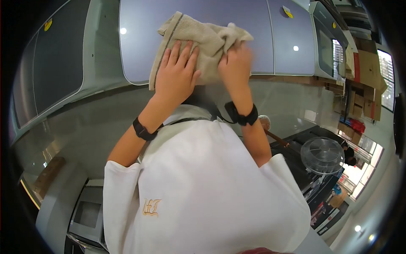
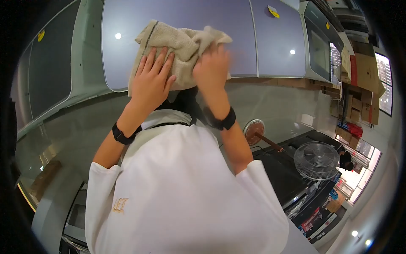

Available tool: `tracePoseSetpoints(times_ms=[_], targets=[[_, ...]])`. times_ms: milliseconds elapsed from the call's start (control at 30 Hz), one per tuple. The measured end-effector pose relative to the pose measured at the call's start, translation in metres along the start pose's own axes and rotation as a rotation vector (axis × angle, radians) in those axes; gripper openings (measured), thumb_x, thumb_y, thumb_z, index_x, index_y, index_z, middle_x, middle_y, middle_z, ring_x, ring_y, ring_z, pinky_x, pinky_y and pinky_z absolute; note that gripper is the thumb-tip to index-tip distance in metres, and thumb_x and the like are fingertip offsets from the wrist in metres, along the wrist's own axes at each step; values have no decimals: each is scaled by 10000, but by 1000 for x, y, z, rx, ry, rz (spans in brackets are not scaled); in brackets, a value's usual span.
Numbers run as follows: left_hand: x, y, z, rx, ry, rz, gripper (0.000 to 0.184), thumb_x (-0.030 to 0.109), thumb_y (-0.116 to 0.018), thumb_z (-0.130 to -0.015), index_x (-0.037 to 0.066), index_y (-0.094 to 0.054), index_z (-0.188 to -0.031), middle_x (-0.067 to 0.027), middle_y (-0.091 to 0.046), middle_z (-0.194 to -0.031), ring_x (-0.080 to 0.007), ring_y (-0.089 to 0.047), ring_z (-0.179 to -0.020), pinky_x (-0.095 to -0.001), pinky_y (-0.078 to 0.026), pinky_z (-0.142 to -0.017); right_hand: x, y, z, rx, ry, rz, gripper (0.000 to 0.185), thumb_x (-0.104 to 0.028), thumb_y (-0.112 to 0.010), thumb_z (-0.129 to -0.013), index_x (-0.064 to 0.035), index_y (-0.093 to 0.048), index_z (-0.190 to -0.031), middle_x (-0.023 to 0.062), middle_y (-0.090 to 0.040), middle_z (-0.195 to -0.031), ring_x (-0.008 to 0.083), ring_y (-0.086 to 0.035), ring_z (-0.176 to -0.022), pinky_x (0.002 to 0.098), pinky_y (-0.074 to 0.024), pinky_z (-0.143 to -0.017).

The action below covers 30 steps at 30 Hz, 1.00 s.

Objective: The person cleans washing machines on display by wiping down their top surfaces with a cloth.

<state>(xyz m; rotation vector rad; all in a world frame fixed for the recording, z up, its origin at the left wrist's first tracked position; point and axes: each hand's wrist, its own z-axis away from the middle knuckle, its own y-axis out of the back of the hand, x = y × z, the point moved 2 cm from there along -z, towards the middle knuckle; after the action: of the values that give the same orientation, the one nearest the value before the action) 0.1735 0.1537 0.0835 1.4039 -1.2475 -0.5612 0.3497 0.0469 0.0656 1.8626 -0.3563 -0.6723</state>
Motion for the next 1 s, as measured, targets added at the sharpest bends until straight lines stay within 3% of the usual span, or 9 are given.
tracePoseSetpoints(times_ms=[100, 200, 300, 400, 600, 633, 833, 1000], targets=[[-2, 3, 5, -66, 6, -28, 595, 380, -606, -1012, 151, -491, -1548, -89, -422, -1631, -362, -341, -1522, -625, -275, -1208, 8, 6, 38, -19, 161, -37, 432, -80, -663, -802, -1, -722, -1223, 137, -587, -1496, 403, -464, -1435, 707, -241, -1188], [6, 7, 16, -97, 73, -57, 625, 427, -621, -1000, 190, -483, -1561, -78, -380, -1661, -407, -274, -1549, -737, -220, -1169, 43, 30, 55, 52, 127, 161, 431, -63, -662, -810, 4, -719, -1232, 129, -587, -1500, 411, -461, -1442, 699, -224, -1201], [20, 5, 14, -50, 130, -51, 670, 473, -690, -937, 187, -519, -1518, -83, -365, -1662, -441, -273, -1539, -816, -190, -1118, 67, 35, 43, 91, 15, 150, 430, -63, -655, -827, 8, -709, -1248, 119, -590, -1500, 416, -447, -1455, 701, -204, -1209], [27, -1, 10, -101, 185, -61, 712, 483, -662, -961, 204, -455, -1583, -114, -331, -1685, -491, -235, -1542, -756, -226, -1154, 53, 25, 24, 101, 11, 74, 432, -65, -649, -843, 15, -696, -1265, 135, -578, -1508, 423, -449, -1447, 709, -208, -1203], [43, -5, -1, -95, 213, 1, 795, 471, -682, -947, 63, -424, -1579, -223, -309, -1672, -482, -289, -1527, -639, -293, -1198, 32, 21, 21, 23, 116, -69, 433, -77, -654, -839, 34, -683, -1257, 176, -537, -1534, 428, -456, -1430, 686, -233, -1206], [46, -8, -6, -84, 214, -12, 815, 478, -687, -940, 47, -419, -1577, -233, -309, -1669, -480, -291, -1528, -636, -296, -1197, 37, 26, 25, -22, 118, -32, 462, -86, -666, -833, 2, -684, -1286, 133, -535, -1547, 419, -453, -1439, 692, -237, -1202], [94, -38, -50, -48, 202, 6, 905, 529, -700, -910, -2, -392, -1575, -271, -317, -1654, -487, -281, -1532, -632, -287, -1201, 158, 50, 4, -9, 121, 274, 510, -128, -632, -887, -109, -650, -1396, 39, -542, -1558, 387, -457, -1451, 744, -229, -1174], [143, -83, -127, 21, 157, 35, 926, 557, -680, -909, -25, -387, -1566, -309, -319, -1638, -499, -276, -1529, -631, -264, -1212, 215, 60, -64, -25, 87, 216, 485, -136, -593, -931, -127, -637, -1413, 61, -562, -1539, 370, -424, -1483, 739, -191, -1193]])
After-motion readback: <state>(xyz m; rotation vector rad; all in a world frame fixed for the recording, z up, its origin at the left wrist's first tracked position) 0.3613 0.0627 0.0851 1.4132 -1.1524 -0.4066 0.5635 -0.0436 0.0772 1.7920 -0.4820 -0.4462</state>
